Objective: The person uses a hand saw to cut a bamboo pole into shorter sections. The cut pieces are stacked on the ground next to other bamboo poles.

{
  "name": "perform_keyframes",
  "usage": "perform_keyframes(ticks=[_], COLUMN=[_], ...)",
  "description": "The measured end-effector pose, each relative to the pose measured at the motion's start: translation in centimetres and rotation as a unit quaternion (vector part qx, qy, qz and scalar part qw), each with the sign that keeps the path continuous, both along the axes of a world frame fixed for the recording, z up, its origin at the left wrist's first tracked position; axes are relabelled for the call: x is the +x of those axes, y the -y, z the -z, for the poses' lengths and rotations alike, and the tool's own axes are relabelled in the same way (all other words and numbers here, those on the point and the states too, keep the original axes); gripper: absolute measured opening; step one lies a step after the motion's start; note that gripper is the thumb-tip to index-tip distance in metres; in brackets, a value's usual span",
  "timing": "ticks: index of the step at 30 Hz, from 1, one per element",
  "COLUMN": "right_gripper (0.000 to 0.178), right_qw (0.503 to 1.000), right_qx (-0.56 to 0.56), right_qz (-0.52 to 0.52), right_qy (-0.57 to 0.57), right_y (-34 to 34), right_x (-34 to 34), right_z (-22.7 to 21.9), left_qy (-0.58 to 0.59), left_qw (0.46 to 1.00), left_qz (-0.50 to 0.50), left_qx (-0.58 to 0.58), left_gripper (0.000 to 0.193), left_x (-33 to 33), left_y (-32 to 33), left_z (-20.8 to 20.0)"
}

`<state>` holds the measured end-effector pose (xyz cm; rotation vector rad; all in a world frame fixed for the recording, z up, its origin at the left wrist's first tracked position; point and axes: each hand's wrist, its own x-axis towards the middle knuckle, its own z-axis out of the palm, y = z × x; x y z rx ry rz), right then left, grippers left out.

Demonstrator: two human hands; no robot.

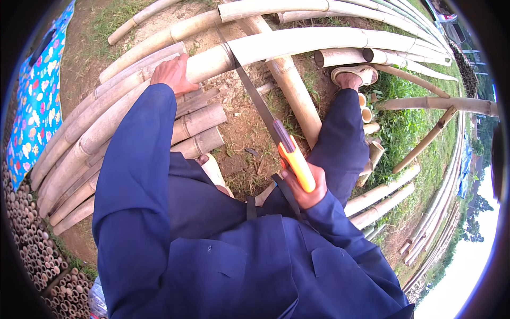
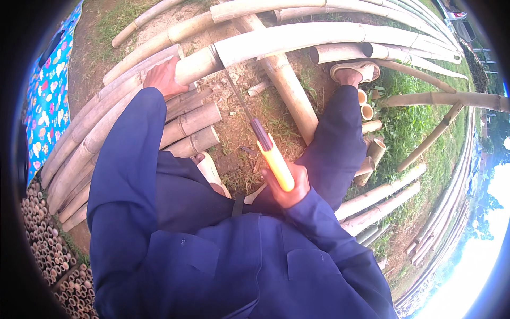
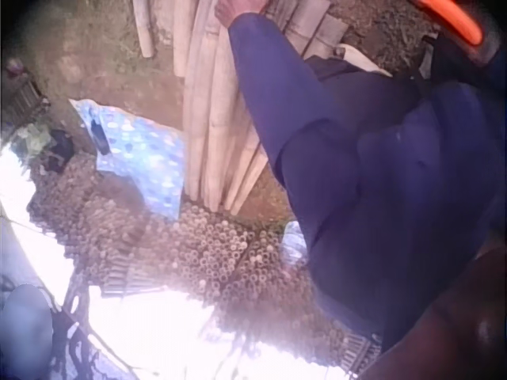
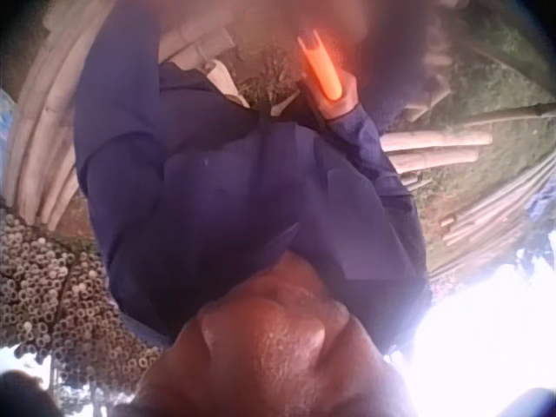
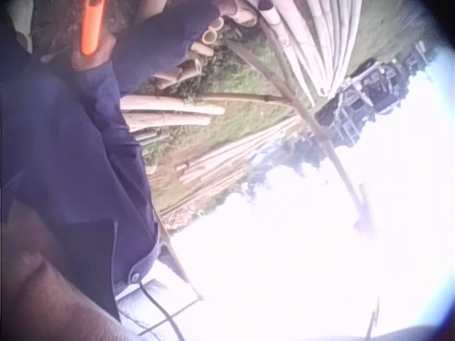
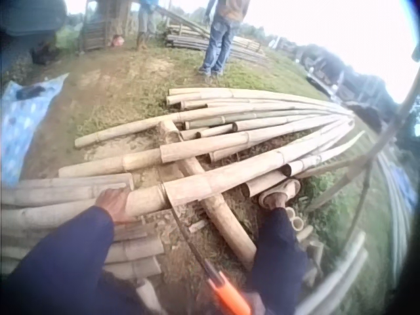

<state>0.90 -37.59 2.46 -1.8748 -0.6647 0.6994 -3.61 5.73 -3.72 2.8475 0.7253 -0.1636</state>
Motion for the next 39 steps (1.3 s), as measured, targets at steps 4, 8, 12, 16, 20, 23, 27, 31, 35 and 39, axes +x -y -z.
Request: perform_keyframes(ticks=[4,8,12,16,20,23,27,31,35,39], right_gripper=[0.022,0.031,0.025,0.008,0.009,0.03,0.025,0.038,0.016,0.027], right_qw=[0.998,0.998,0.999,0.999,0.999,0.996,0.999,0.997,0.999,0.997], right_qx=[-0.001,0.049,0.051,-0.003,0.001,0.072,0.033,-0.029,-0.007,0.07], right_qz=[-0.031,0.018,0.014,0.025,-0.02,0.006,0.012,-0.056,0.027,0.013], right_qy=[0.054,0.045,0.013,0.036,0.05,0.046,0.012,0.042,0.03,0.029], right_y=[1.8,-12.7,-10.5,1.9,-2.3,-12.7,-7.7,3.8,-6.5,-14.2], right_x=[-1.4,6.1,4.6,-2.7,0.7,5.1,3.3,-1.8,3.1,6.1], right_z=[-1.3,3.9,4.7,-1.9,1.0,4.1,3.9,-2.1,1.7,4.4], left_qy=[-0.025,0.006,0.023,0.0,-0.017,0.015,-0.009,-0.013,-0.01,0.006], left_qw=[1.0,1.0,1.0,1.0,1.0,0.999,1.0,0.999,1.0,1.0], left_qz=[-0.009,0.009,0.011,-0.007,-0.003,0.025,0.0,-0.032,-0.015,-0.009], left_qx=[0.008,0.011,0.015,0.005,0.011,0.024,0.015,0.011,0.002,-0.005], left_gripper=[0.077,0.078,0.079,0.081,0.08,0.081,0.083,0.073,0.075,0.076], left_x=[1.0,2.6,1.5,0.7,1.5,2.2,1.5,0.2,1.8,2.0], left_y=[-0.3,0.2,-0.2,-0.5,-0.7,-0.1,-0.5,-0.3,0.1,0.0], left_z=[-0.7,-0.7,-0.5,-0.3,-0.3,-0.3,-0.2,-0.2,-0.2,0.1])
